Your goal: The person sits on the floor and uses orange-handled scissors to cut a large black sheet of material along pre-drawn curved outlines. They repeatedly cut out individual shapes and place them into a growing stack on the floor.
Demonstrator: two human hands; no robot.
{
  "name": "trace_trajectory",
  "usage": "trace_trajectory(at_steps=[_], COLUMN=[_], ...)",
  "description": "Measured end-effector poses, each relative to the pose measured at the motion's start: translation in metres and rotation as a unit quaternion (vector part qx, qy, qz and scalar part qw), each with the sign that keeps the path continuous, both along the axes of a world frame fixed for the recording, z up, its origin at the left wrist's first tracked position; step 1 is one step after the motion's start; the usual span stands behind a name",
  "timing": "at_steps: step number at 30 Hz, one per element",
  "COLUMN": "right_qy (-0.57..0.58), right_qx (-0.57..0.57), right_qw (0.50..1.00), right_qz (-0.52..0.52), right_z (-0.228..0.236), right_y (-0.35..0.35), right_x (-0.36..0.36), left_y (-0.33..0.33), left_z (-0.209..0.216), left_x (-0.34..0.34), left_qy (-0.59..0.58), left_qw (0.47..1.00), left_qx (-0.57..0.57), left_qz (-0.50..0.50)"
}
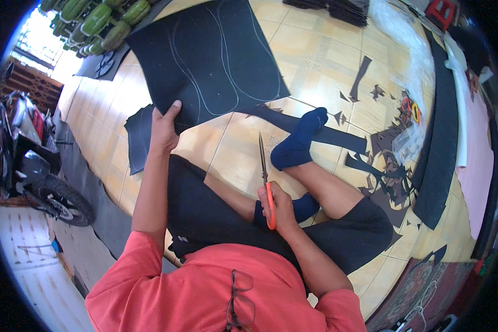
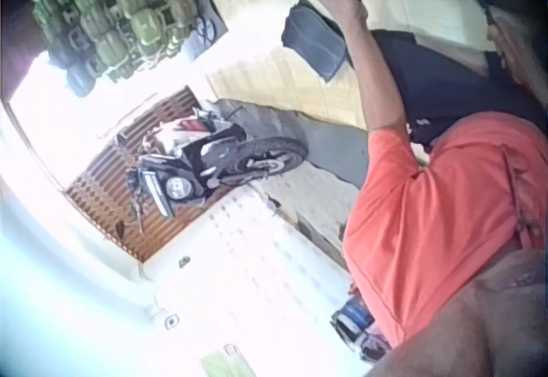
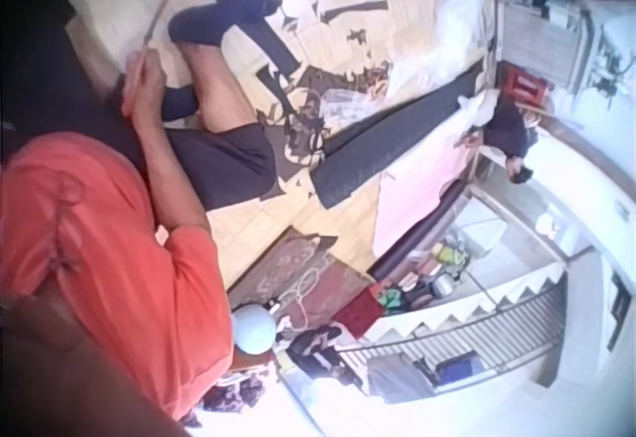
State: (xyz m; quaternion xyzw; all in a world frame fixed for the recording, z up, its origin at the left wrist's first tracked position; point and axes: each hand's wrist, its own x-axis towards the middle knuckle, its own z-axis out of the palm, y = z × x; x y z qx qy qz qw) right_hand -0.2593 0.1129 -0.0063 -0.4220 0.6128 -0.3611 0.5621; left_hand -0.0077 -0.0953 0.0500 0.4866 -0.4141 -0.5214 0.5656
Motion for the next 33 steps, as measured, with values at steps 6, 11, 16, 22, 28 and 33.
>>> trace_trajectory(at_steps=[6, 11, 16, 22, 28, 33], right_qy=[0.056, 0.051, 0.028, -0.015, -0.034, -0.039], right_qx=[-0.152, -0.177, -0.158, -0.108, -0.092, -0.142], right_qw=[0.985, 0.980, 0.984, 0.991, 0.992, 0.987], right_qz=[0.064, 0.078, 0.076, 0.072, 0.076, 0.064], right_z=[0.027, 0.055, 0.059, 0.060, 0.067, 0.066], right_y=[-0.019, -0.029, -0.030, -0.020, -0.017, -0.023], right_x=[0.010, 0.013, 0.012, 0.005, 0.003, 0.007], left_y=[0.052, 0.079, 0.093, 0.093, 0.090, 0.096], left_z=[0.026, 0.027, 0.022, 0.022, 0.019, 0.018], left_x=[0.008, 0.002, -0.007, -0.003, 0.003, 0.001], left_qy=[0.074, 0.111, 0.131, 0.122, 0.113, 0.103], left_qw=[0.996, 0.993, 0.991, 0.993, 0.993, 0.994], left_qx=[-0.022, -0.023, -0.019, 0.004, 0.012, 0.035], left_qz=[0.045, 0.008, 0.014, 0.005, 0.007, -0.028])
